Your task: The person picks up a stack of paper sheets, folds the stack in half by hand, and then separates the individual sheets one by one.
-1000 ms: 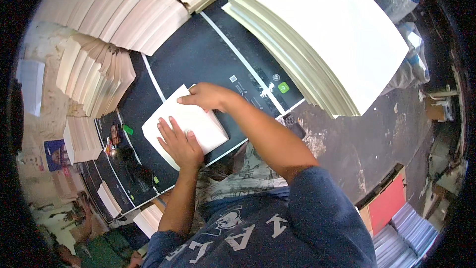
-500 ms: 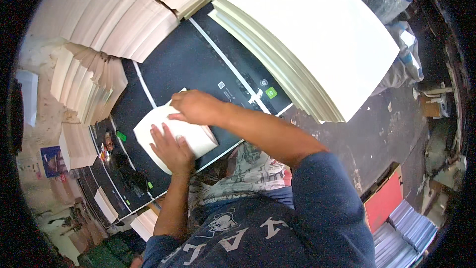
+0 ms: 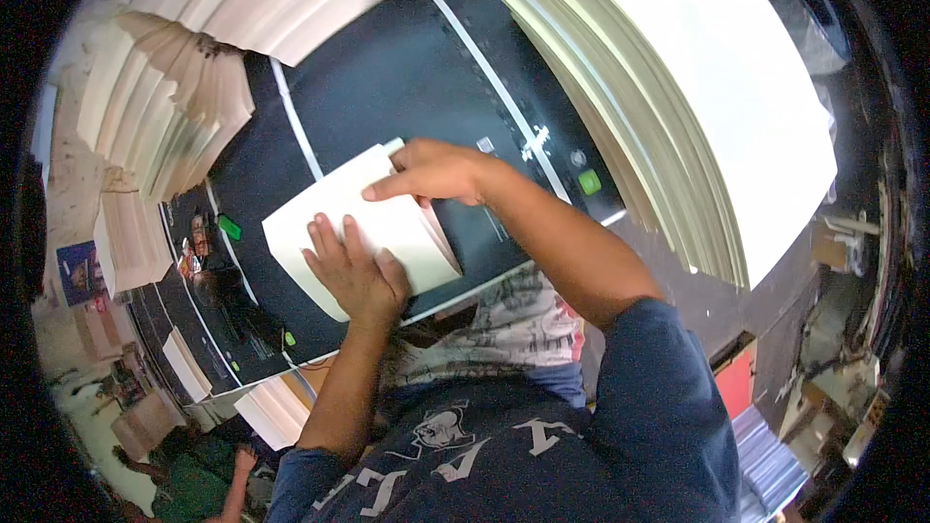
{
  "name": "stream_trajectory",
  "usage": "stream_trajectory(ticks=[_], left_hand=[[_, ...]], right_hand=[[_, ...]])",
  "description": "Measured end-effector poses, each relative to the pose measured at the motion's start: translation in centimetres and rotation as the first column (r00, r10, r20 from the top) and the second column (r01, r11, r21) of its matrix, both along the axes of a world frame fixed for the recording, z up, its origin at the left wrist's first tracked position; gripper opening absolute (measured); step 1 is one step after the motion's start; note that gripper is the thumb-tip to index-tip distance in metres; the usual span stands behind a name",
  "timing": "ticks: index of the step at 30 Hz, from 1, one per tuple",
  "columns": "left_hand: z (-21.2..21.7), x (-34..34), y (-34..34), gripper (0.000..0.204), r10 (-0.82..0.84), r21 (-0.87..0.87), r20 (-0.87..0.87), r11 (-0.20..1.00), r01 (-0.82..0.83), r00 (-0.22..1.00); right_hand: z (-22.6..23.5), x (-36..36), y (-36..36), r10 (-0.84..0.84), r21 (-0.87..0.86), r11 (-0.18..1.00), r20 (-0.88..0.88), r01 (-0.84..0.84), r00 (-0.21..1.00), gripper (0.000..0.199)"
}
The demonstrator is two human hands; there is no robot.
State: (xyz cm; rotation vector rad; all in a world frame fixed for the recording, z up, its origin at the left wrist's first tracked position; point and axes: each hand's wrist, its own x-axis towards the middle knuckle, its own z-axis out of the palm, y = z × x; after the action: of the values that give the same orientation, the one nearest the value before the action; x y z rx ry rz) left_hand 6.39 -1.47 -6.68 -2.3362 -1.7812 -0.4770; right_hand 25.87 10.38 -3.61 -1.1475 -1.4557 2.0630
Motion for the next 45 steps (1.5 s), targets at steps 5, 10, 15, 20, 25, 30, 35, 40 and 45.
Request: stream_trajectory(ticks=[5, 10, 15, 20, 25, 30, 35, 40, 45], left_hand=[[0.1, -0.2, 0.3, 0.062, 0.009, -0.024, -0.019, 1.0, -0.01, 1.0], [0.3, 0.1, 1.0, 0.064, 0.041, -0.071, 0.026, 0.997, -0.039, 0.999], [1.4, 0.4, 2.1, 0.065, 0.054, -0.216, -0.022, 0.975, -0.057, 0.998], [-2.8, -1.6, 2.2, 0.066, 0.028, -0.047, -0.105, 0.998, -0.033, 0.994], [-1.0, -0.5, 1.0, 0.063, 0.035, -0.099, -0.168, 0.994, -0.052, 0.985], [-0.4, -0.6, 0.9, 0.06, 0.03, -0.189, -0.177, 0.98, -0.064, 0.984], [0.0, -2.5, 2.7, 0.063, -0.048, -0.301, -0.145, 0.954, 0.002, 0.988], [-2.2, -3.5, 1.7, 0.063, 0.034, -0.217, -0.261, 0.972, -0.093, 0.965], [-2.8, -2.9, 1.7, 0.066, 0.048, -0.171, -0.36, 0.978, -0.117, 0.932]], right_hand=[[2.5, -0.3, 0.8, 0.105, 0.219, 0.957, 0.347, -0.189, 0.932, 0.045], [1.2, -1.5, -2.4, -0.296, 0.897, 0.389, 0.338, -0.211, 0.893, 0.038], [1.0, -2.0, -1.8, -0.569, 0.906, 0.301, 0.42, -0.297, 0.707, 0.052], [1.6, -8.1, -9.8, -0.33, 0.986, -0.069, 0.121, -0.151, 0.936, 0.068], [-2.9, -8.2, -11.1, -0.19, 0.992, 0.125, 0.045, -0.022, 0.981, 0.07], [-4.6, -9.0, -10.9, -0.207, 0.972, 0.225, -0.024, 0.071, 0.978, 0.078], [-3.4, -8.9, -9.1, -0.27, 0.944, 0.317, 0.001, 0.088, 0.963, 0.082], [-2.6, -9.4, -8.8, -0.213, 0.932, 0.363, 0.072, 0.011, 0.974, 0.081], [-0.1, -9.4, -9.1, -0.262, 0.93, 0.367, 0.096, 0.007, 0.96, 0.081]])
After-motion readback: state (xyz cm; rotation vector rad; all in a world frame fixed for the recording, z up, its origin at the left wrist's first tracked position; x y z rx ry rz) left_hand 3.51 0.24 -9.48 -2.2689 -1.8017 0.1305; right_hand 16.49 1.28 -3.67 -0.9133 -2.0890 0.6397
